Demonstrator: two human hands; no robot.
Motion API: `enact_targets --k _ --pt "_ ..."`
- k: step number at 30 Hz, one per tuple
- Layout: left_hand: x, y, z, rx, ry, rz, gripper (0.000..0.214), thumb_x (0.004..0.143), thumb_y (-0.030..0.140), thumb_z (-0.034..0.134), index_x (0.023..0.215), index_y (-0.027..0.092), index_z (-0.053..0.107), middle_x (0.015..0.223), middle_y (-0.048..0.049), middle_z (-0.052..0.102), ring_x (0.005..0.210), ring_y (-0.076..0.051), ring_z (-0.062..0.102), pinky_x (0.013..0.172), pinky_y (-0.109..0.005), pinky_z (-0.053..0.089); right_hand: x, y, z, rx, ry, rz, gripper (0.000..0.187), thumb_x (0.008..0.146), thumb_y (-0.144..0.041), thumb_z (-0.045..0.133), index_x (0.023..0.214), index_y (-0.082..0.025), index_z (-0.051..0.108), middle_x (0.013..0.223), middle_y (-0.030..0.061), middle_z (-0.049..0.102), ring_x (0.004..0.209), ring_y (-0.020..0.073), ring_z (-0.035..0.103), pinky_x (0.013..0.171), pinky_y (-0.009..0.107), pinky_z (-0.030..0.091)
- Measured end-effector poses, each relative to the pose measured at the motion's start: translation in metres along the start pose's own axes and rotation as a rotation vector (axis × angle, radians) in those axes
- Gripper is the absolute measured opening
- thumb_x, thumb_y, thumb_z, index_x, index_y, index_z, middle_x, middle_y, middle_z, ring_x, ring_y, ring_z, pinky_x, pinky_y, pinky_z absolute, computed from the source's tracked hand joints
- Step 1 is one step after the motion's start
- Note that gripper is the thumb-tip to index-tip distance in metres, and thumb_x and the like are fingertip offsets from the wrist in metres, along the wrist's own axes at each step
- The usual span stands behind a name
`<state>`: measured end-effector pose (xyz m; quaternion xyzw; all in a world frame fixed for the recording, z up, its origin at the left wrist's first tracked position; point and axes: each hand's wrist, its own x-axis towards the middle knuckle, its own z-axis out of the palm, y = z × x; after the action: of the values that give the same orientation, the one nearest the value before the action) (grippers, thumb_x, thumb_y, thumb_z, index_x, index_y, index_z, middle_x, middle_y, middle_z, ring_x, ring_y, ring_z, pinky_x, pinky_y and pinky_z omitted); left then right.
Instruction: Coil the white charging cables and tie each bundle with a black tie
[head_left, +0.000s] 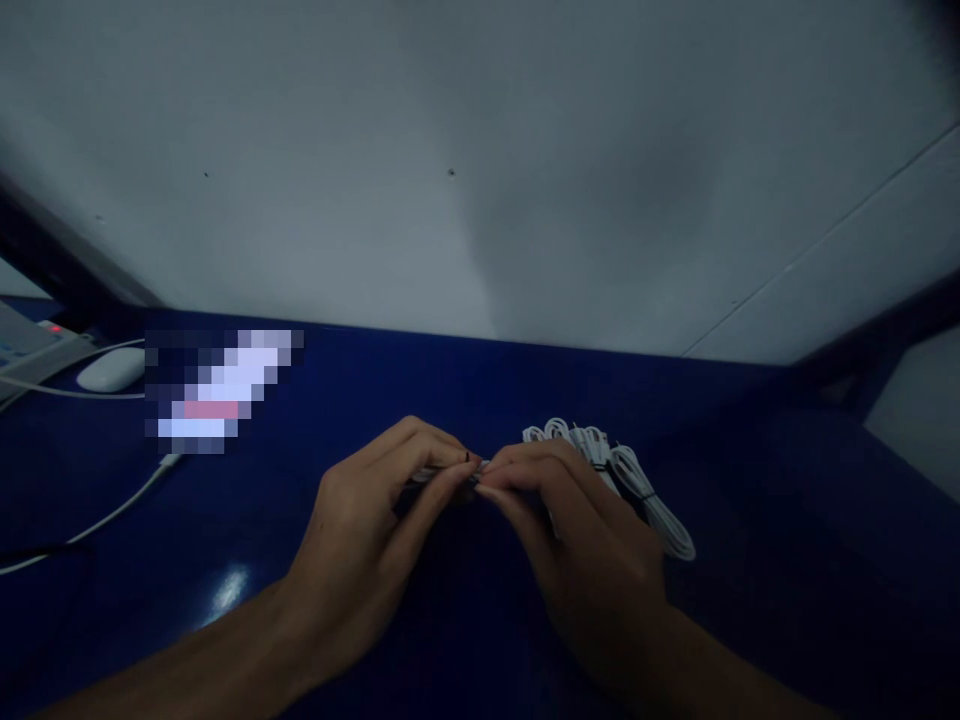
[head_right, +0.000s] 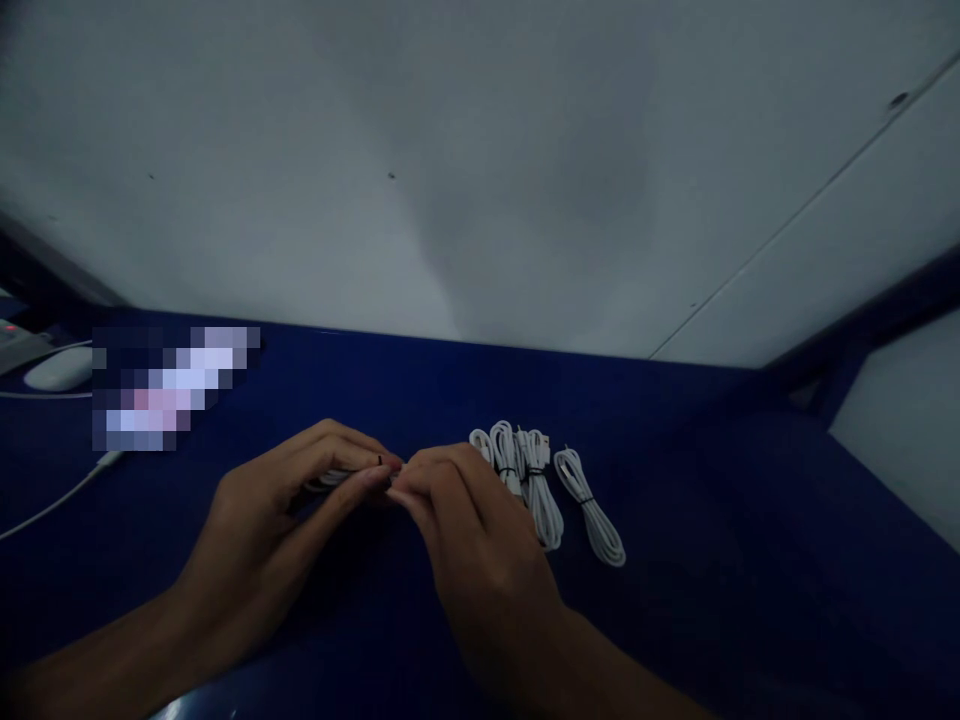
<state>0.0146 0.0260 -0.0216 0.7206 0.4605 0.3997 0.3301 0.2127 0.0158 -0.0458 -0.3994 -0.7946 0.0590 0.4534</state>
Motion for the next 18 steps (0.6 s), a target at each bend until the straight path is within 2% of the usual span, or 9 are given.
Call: enact_targets --k 3,7,11,14,18 --pt "0.001 0.002 0.002 -0.105 0.002 -0.095 0.023 0.111 0.03 0.07 0.09 0.024 0.079 0.097 0.0016 0.078 0.09 -0.015 0.075 0.083 -0.027 0.058 -0.005 0.002 0.002 0.017 -0.001 -0.035 0.019 0.11 -0.004 0.064 0.116 -0.022 0.066 0.108 0.0062 0.08 0.101 0.0179 0.08 0.088 0.034 0.07" --pt "0.006 0.002 0.001 -0.262 -0.032 -0.21 0.016 0.106 0.036 0.077 0.099 0.027 0.087 0.095 0.001 0.08 0.086 -0.017 0.078 0.079 -0.027 0.061 -0.005 0.003 -0.001 0.034 -0.05 -0.107 0.023 0.109 -0.004 0.065 0.122 -0.023 0.067 0.111 0.0079 0.081 0.105 0.0215 0.08 0.088 0.038 0.072" --pt "0.012 0.001 -0.001 -0.372 -0.077 -0.309 0.01 0.098 0.035 0.086 0.102 0.028 0.093 0.094 -0.0014 0.082 0.078 -0.017 0.078 0.072 -0.027 0.064 0.002 0.0 -0.009 0.003 -0.102 -0.188 0.021 0.109 -0.003 0.061 0.112 -0.02 0.073 0.1 0.008 0.084 0.092 0.0209 0.082 0.075 0.034 0.071" --pt "0.015 0.0 -0.001 -0.471 -0.12 -0.398 0.013 0.096 0.036 0.088 0.102 0.026 0.093 0.099 -0.0039 0.086 0.077 -0.018 0.08 0.073 -0.027 0.066 0.006 -0.002 -0.014 -0.042 -0.147 -0.217 0.024 0.11 -0.003 0.057 0.107 -0.017 0.076 0.096 0.0084 0.085 0.085 0.0195 0.081 0.07 0.03 0.07" --pt "0.017 0.0 0.0 -0.543 -0.111 -0.453 0.019 0.096 0.038 0.089 0.109 0.024 0.089 0.084 -0.0008 0.085 0.071 -0.014 0.08 0.071 -0.021 0.064 0.005 0.001 -0.016 -0.068 -0.07 -0.349 0.026 0.112 -0.004 0.051 0.118 -0.01 0.076 0.106 0.0118 0.084 0.083 0.0181 0.079 0.071 0.028 0.07"
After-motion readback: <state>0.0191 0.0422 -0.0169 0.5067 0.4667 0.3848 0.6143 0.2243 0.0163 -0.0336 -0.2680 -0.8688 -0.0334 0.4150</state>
